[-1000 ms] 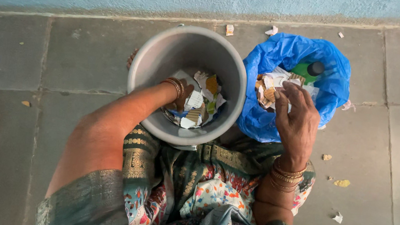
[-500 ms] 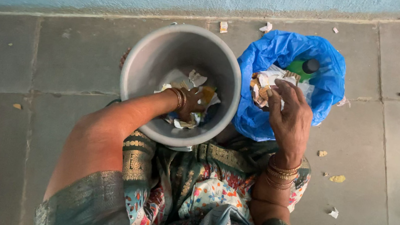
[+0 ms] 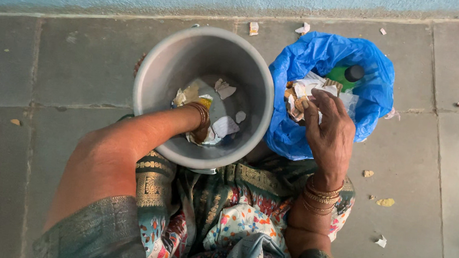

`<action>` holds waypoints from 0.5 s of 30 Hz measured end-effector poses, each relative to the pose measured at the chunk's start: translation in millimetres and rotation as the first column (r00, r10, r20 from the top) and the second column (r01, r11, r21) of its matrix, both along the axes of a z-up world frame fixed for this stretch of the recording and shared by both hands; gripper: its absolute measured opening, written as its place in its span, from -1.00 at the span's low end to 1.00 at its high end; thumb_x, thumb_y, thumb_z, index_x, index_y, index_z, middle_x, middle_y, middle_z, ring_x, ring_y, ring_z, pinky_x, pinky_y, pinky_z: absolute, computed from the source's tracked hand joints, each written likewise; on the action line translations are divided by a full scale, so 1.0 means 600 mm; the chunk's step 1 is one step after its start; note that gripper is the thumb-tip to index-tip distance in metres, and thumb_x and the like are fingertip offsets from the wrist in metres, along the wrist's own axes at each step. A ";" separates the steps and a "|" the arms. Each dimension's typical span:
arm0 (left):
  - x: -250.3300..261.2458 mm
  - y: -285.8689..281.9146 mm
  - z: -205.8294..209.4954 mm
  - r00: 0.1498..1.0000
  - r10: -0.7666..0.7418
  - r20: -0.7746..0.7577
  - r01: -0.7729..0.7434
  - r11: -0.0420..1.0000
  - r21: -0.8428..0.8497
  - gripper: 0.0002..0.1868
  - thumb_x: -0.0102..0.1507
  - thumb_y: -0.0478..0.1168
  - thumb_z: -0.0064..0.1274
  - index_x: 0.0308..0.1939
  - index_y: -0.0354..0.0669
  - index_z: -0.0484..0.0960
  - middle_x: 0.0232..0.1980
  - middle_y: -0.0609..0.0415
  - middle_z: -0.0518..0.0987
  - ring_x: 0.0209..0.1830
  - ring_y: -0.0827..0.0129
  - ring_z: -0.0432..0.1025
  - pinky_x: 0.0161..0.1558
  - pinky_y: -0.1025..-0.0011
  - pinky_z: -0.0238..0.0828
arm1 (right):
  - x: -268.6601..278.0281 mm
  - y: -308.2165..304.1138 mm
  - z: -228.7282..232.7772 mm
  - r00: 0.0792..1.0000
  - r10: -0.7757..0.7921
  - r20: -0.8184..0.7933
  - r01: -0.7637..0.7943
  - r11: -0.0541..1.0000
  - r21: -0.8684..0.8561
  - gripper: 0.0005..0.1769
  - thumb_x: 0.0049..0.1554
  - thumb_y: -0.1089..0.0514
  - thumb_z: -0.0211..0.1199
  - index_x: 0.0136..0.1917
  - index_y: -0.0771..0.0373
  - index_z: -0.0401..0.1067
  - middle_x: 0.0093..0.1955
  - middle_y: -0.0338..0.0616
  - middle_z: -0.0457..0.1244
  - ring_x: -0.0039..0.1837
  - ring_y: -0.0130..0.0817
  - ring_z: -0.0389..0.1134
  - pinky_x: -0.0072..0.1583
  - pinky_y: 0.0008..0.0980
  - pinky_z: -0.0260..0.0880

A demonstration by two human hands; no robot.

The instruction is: The person sits on a tiled floor and sorts small pieces of paper and packaging waste from a grey bucket into a blue plastic bag. The person handles items one at a time, unfolding and separating them before placing them into the bag.

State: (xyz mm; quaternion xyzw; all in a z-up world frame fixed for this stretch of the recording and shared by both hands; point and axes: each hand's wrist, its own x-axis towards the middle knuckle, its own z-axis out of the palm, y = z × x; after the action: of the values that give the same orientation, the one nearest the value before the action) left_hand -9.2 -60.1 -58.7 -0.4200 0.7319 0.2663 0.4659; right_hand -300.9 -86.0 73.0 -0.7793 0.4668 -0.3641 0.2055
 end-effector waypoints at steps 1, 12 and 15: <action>0.001 0.000 -0.008 1.000 0.007 -0.012 -0.007 1.000 -0.002 -0.40 0.15 0.08 0.16 0.27 0.07 0.60 0.34 -0.04 0.48 0.36 0.08 0.34 0.25 0.13 0.42 | 0.001 0.000 0.000 1.000 0.001 -0.001 -0.001 1.000 0.005 -0.75 0.27 0.24 0.26 0.21 0.36 0.49 0.12 0.07 0.40 0.09 -0.10 0.49 0.09 -0.25 0.45; 0.027 -0.006 -0.101 0.990 0.074 -0.121 -0.082 0.995 -0.060 -0.45 0.15 -0.04 0.17 0.24 0.00 0.61 0.23 -0.05 0.55 0.23 0.08 0.44 0.19 0.15 0.44 | 0.022 0.011 0.007 0.997 0.027 -0.067 -0.028 1.000 -0.009 -0.77 0.27 0.24 0.25 0.19 0.30 0.51 0.14 0.05 0.39 -0.01 -0.03 0.46 0.02 -0.19 0.44; 0.045 -0.005 -0.118 0.978 0.133 -0.162 -0.147 0.986 -0.079 -0.46 0.15 -0.07 0.17 0.23 -0.02 0.61 0.20 -0.05 0.58 0.20 0.08 0.47 0.18 0.16 0.45 | 0.038 0.021 0.015 0.997 0.033 -0.063 -0.027 0.995 0.094 -0.75 0.24 0.18 0.27 0.17 0.28 0.51 0.13 0.01 0.39 -0.12 -0.06 0.46 -0.05 -0.20 0.44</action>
State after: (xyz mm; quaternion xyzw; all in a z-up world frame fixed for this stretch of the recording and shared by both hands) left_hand 17.8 -63.4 -129.6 -0.4690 0.7461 0.2973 0.3675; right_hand -278.3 -73.6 82.0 -0.7870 0.4781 -0.3135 0.2319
